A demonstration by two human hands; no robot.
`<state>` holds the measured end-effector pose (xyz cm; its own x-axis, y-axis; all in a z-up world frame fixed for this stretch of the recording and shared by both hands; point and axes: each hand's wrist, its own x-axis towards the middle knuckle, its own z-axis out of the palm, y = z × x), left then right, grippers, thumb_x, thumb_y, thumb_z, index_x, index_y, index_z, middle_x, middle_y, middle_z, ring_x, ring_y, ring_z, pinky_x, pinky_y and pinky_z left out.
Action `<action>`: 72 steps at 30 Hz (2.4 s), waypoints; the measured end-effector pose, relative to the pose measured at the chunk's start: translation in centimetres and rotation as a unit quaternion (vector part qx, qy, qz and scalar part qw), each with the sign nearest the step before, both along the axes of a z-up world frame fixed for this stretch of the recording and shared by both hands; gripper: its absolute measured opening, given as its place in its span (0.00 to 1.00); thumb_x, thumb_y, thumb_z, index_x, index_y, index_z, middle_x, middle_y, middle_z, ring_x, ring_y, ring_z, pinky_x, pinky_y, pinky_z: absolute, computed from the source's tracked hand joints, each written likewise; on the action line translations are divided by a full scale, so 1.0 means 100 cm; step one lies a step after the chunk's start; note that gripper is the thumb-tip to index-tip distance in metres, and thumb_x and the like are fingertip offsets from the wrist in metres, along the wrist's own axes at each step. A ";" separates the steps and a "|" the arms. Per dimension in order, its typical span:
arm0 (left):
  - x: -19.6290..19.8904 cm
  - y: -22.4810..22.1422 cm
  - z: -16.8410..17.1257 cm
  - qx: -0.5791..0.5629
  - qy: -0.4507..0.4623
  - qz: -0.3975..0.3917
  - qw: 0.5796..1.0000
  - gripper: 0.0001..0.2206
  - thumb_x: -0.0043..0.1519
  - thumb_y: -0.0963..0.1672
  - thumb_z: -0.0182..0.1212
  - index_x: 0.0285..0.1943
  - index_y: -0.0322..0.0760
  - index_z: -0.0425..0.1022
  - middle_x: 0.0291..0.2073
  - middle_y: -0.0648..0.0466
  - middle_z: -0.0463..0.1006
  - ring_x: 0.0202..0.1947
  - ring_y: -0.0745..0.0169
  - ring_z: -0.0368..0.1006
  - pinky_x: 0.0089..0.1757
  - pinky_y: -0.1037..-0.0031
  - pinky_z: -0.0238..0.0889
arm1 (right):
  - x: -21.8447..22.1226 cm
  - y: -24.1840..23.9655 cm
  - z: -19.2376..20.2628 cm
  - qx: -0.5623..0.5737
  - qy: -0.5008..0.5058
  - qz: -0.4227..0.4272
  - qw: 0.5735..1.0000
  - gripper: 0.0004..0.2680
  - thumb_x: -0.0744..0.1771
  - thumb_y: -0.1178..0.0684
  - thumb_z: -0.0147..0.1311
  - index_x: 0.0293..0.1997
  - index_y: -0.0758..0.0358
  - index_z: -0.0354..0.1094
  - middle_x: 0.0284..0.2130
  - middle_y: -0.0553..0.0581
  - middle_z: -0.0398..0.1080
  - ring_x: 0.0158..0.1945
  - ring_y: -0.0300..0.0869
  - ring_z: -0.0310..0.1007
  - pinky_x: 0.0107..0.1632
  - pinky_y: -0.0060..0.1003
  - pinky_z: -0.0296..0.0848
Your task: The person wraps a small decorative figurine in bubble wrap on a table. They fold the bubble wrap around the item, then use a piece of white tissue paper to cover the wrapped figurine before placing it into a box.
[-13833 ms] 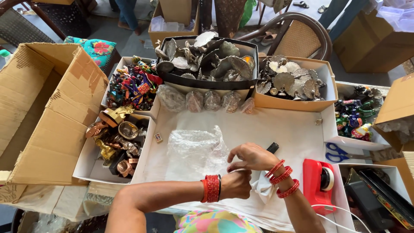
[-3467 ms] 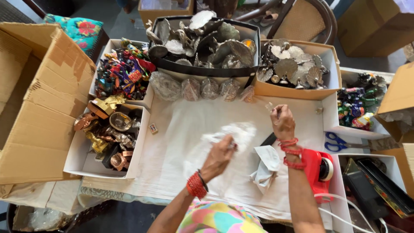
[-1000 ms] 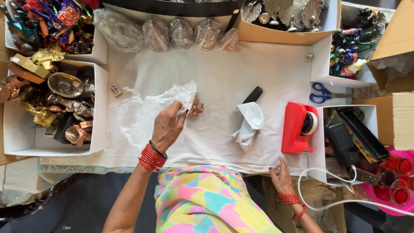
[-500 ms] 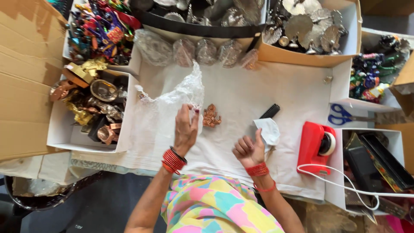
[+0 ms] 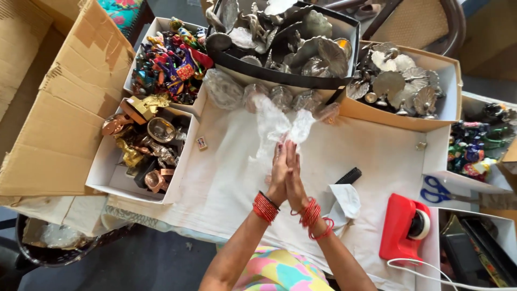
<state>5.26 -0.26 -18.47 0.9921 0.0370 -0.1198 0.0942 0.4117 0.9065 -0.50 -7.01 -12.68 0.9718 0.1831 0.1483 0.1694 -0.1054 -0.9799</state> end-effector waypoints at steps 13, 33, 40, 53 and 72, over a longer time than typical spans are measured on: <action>0.066 -0.013 0.022 -0.281 0.141 -0.100 0.944 0.32 0.69 0.56 0.37 0.83 0.55 0.34 0.77 0.42 0.47 0.74 0.38 0.47 0.66 0.52 0.46 | 0.020 -0.001 0.042 -0.094 -0.145 -0.045 0.984 0.29 0.74 0.35 0.23 0.80 0.71 0.34 0.80 0.63 0.31 0.83 0.54 0.26 0.79 0.48 0.28; 0.060 0.018 0.023 -0.130 0.070 0.004 0.989 0.24 0.71 0.52 0.42 0.75 0.45 0.58 0.69 0.56 0.65 0.67 0.63 0.63 0.60 0.69 0.58 | 0.030 0.045 0.060 0.418 -0.012 -0.086 0.904 0.17 0.72 0.39 0.42 0.50 0.65 0.69 0.45 0.60 0.76 0.50 0.45 0.77 0.60 0.40 0.74; 0.045 0.050 0.027 -0.116 -0.010 -0.040 0.992 0.20 0.72 0.50 0.45 0.61 0.31 0.73 0.54 0.53 0.79 0.54 0.67 0.74 0.55 0.76 0.66 | -0.001 0.119 0.060 0.204 -0.028 0.133 0.969 0.18 0.74 0.43 0.42 0.53 0.71 0.73 0.55 0.65 0.74 0.61 0.51 0.73 0.69 0.45 0.66; 0.048 0.115 -0.008 -0.193 -0.027 -0.045 0.980 0.20 0.68 0.51 0.46 0.57 0.35 0.73 0.48 0.55 0.80 0.49 0.66 0.77 0.49 0.71 0.72 | -0.008 0.004 -0.111 -0.426 -0.059 -0.019 0.903 0.30 0.57 0.52 0.69 0.66 0.59 0.64 0.63 0.75 0.57 0.66 0.68 0.56 0.60 0.61 0.61; 0.006 0.132 -0.079 -0.192 -0.130 -0.349 0.908 0.37 0.65 0.47 0.65 0.81 0.41 0.48 0.70 0.48 0.64 0.68 0.50 0.63 0.67 0.53 0.57 | -0.009 -0.055 0.027 -0.101 -0.013 -0.030 0.994 0.25 0.64 0.53 0.65 0.68 0.54 0.59 0.58 0.61 0.65 0.61 0.52 0.65 0.64 0.47 0.66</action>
